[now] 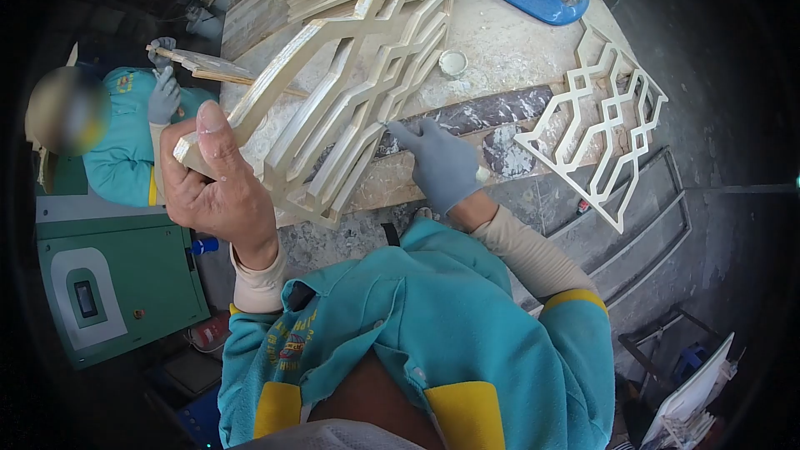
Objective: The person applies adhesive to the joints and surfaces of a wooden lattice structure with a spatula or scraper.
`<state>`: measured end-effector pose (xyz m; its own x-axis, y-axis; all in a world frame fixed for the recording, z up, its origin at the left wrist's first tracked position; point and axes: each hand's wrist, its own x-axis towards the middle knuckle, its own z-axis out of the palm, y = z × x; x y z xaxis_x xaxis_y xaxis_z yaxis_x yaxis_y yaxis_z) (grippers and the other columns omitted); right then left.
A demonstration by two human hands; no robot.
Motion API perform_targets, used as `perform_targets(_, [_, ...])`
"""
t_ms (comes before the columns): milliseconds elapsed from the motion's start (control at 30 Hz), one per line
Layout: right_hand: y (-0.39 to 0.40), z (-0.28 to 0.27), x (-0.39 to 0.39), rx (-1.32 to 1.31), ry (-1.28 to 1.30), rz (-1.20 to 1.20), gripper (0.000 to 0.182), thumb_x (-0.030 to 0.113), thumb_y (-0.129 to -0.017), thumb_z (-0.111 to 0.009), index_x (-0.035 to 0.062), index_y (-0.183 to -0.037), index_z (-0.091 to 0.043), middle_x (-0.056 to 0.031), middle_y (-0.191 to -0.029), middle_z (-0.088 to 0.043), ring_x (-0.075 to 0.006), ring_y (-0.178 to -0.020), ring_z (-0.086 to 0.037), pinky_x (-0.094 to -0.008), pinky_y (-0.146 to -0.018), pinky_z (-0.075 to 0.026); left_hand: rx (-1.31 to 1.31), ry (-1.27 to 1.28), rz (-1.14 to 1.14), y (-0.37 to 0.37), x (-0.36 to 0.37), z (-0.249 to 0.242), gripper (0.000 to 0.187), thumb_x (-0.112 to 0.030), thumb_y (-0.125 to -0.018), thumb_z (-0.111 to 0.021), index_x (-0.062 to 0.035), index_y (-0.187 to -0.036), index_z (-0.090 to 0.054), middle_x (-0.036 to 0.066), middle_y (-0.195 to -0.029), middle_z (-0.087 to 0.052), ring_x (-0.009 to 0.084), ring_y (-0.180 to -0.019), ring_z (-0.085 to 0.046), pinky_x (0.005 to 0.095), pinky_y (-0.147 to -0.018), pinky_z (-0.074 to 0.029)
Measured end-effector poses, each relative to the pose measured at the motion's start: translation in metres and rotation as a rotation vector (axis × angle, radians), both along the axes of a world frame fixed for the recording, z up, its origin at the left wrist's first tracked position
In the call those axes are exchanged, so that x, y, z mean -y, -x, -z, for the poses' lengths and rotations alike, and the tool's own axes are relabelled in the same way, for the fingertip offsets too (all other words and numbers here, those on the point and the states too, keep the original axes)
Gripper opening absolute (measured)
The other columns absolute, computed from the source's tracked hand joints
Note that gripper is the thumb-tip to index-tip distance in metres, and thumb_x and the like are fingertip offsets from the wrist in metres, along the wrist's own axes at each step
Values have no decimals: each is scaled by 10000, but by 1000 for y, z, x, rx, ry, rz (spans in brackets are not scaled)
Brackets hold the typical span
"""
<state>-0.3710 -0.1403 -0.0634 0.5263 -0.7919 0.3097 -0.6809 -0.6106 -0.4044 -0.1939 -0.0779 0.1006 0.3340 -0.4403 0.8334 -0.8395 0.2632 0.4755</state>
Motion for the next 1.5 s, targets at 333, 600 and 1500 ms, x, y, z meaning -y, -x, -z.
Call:
perform_targets(333, [1,4,6,-135,-72,-10,627,23,-804,-610,335,-1347,-585,-65,-883,-585,-280,-663,-648,-396,-558,-525,1,-12,-14,-2,-2,3,159,-106,-914,-733,10,-857,-641,37,-679,-621,65,-590,-513,223,-547,-415])
perform_targets(600, [11,5,21,-68,-118,-91,474,91,-864,-624,289,-1294,-649,-93,-956,-657,-299,-760,-689,-398,-625,-551,-65,14,-26,-19,-11,22,206,-145,-942,-679,18,-833,-618,52,-695,-620,86,-607,-517,249,-558,-425])
perform_targets(1500, [-17,-96,151,757,-488,-71,273,196,-957,-592,20,-1100,-744,2,-595,-549,-41,-495,-479,-230,-453,-376,-207,16,781,-42,-66,-41,271,-311,-962,-501,-165,-734,-513,50,-797,-527,293,-1018,-519,565,-1103,-306])
